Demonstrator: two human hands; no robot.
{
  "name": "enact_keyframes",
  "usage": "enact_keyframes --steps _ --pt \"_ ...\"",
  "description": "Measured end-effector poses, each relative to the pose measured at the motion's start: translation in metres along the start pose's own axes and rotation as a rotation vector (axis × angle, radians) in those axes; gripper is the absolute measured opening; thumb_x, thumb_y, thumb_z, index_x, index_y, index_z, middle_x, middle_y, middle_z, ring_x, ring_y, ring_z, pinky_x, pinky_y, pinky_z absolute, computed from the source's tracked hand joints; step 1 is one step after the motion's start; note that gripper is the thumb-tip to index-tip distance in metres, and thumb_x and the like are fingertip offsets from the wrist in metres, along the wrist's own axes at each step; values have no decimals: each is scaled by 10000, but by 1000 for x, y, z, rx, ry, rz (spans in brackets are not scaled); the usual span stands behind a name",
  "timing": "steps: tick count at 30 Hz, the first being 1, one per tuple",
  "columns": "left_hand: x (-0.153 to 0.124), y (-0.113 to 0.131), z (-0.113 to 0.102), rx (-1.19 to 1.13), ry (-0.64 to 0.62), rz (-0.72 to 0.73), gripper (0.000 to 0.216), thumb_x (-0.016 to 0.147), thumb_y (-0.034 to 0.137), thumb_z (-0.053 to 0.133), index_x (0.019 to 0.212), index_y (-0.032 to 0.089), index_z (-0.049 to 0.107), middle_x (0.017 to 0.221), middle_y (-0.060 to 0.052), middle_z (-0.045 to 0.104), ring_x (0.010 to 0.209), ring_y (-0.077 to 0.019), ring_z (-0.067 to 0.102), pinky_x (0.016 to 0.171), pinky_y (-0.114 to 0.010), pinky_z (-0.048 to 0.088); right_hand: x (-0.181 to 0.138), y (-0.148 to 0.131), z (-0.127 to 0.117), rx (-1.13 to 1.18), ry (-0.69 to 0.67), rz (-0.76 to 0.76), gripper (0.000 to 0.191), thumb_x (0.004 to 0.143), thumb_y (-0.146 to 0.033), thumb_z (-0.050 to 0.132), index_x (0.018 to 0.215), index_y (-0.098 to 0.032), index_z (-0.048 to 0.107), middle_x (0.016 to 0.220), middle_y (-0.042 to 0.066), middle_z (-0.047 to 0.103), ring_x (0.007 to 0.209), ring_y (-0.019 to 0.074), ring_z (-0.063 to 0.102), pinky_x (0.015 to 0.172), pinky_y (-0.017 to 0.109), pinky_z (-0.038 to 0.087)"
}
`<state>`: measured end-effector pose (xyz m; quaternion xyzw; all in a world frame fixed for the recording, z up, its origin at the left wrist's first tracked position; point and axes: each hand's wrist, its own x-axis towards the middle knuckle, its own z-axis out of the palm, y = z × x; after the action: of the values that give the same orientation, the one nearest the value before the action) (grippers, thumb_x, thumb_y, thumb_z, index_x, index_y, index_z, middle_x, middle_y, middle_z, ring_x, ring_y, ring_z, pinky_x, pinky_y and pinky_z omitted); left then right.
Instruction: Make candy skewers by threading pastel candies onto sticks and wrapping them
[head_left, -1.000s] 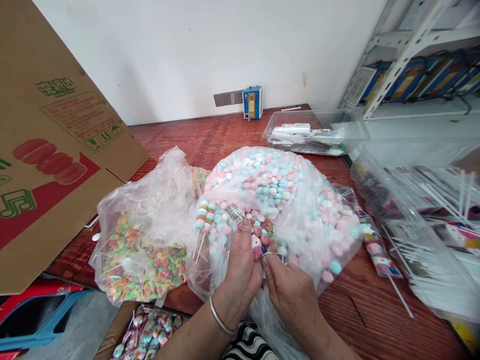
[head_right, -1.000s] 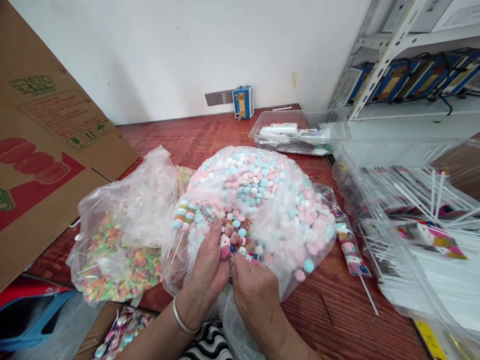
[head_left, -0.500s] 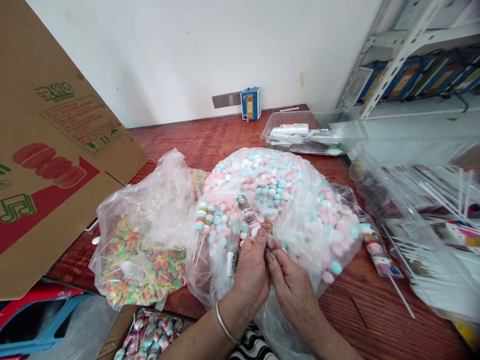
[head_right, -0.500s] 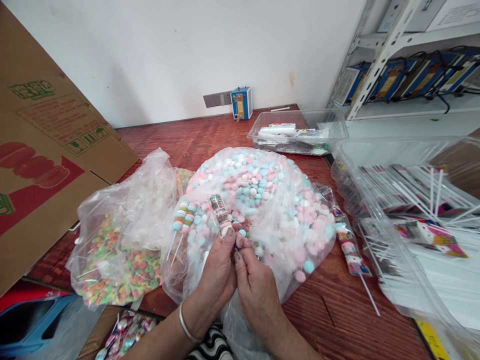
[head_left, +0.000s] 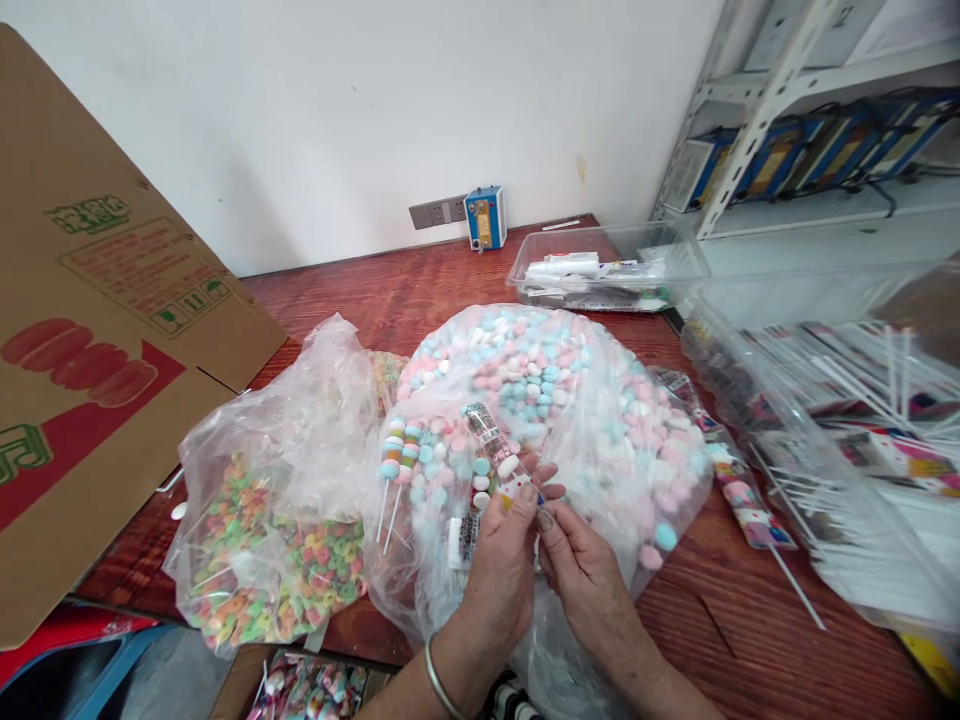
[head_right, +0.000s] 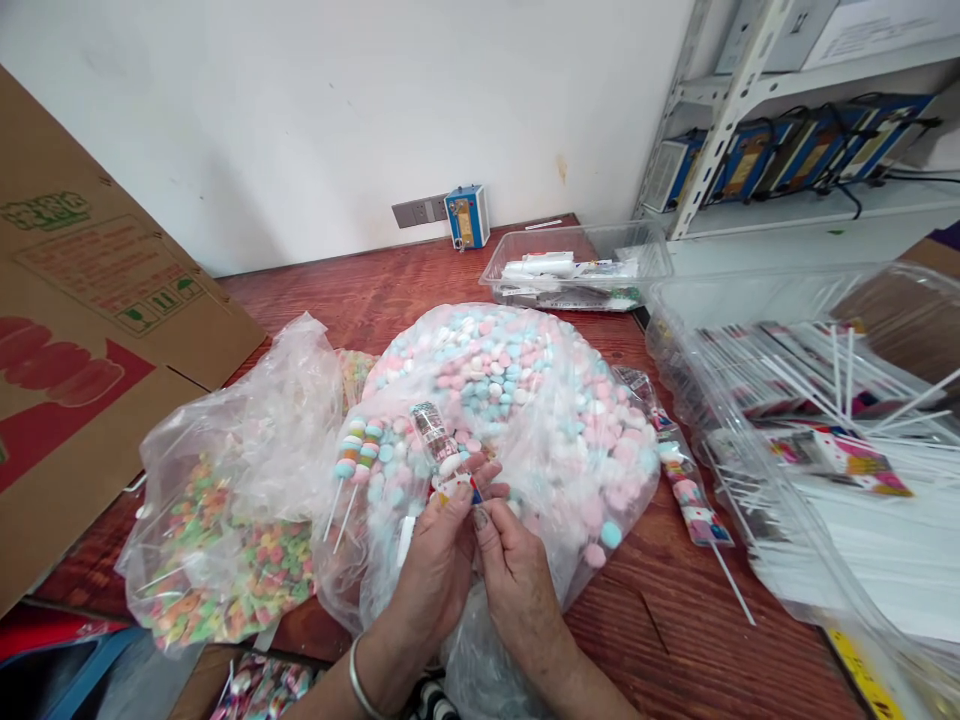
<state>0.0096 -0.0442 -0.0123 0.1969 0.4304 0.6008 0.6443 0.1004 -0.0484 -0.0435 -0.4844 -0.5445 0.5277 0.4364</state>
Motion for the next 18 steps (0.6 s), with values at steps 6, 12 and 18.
enact_keyframes --steps 6,12,18 --pt "7 6 -6 -87 39 10 265 778 373 746 938 163 717 858 -50 708 817 -160 657 822 -287 491 -4 3 3 260 -119 185 432 892 -591 529 1061 -218 667 491 -77 360 426 115 308 413 226 269" --pt "11 -3 -10 -155 107 -16 203 723 356 795 799 185 718 775 -18 684 730 -127 630 705 -239 481 -2 -9 6 279 -150 181 419 934 -546 483 1102 -186 618 514 -87 393 433 108 346 437 218 339" --pt "9 -5 -8 -5 101 -2 241 733 346 776 905 177 760 912 -57 736 891 -174 659 895 -298 466 4 -15 9 137 107 10 258 922 -444 525 816 -214 576 718 -6 541 680 159 519 627 259 462"
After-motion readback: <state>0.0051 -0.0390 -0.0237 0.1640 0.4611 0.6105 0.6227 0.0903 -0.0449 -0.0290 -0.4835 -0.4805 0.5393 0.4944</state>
